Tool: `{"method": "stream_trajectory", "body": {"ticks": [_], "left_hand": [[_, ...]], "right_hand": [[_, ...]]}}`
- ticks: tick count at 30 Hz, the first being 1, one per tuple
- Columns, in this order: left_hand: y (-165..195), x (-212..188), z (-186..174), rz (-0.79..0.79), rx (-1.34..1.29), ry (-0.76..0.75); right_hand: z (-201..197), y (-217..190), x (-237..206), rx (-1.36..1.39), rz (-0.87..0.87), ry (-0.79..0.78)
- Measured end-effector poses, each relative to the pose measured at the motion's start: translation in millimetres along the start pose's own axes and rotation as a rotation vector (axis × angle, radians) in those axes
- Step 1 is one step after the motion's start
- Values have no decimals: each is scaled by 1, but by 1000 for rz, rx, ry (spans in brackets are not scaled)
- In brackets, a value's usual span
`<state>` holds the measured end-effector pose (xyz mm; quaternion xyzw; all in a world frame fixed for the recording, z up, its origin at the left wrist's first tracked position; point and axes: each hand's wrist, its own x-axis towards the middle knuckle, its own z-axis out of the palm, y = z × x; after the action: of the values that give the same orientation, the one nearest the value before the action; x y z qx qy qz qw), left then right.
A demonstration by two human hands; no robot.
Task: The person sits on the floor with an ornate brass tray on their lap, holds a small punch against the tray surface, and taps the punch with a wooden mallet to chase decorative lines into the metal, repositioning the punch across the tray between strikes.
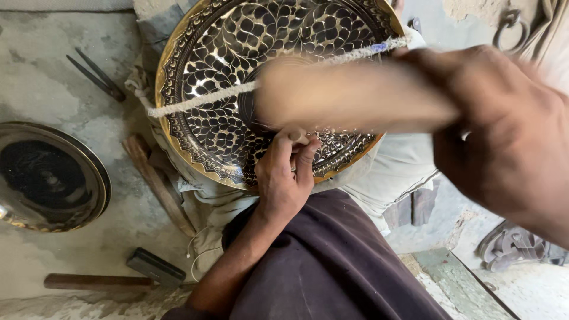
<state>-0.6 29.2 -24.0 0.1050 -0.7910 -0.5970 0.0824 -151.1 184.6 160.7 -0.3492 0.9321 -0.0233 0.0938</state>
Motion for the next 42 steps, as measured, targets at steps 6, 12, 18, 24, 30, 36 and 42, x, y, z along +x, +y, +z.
{"method": "stream_trajectory", "body": {"ticks": [6, 12, 18, 24, 30, 36, 42], "left_hand": [[-3, 1, 0, 7, 47, -7], [-3, 1, -1, 0, 35, -13], [2, 2, -4, -18, 46, -14], [5, 4, -4, -33, -32, -3], [6, 4, -4, -12, -24, 4], [4, 4, -3, -38, 42, -29], [2, 2, -3, 19, 88, -36]], "right_hand": [[-4, -1, 3, -120, -52, -62], [9, 12, -13, -213, -134, -80], [10, 11, -15, -407, -154, -70], [7, 5, -8, -35, 104, -131], [-3, -1, -10, -27, 35, -39], [-4, 0, -9, -280, 58, -174], [-2, 4, -16, -446, -29, -246]]}}
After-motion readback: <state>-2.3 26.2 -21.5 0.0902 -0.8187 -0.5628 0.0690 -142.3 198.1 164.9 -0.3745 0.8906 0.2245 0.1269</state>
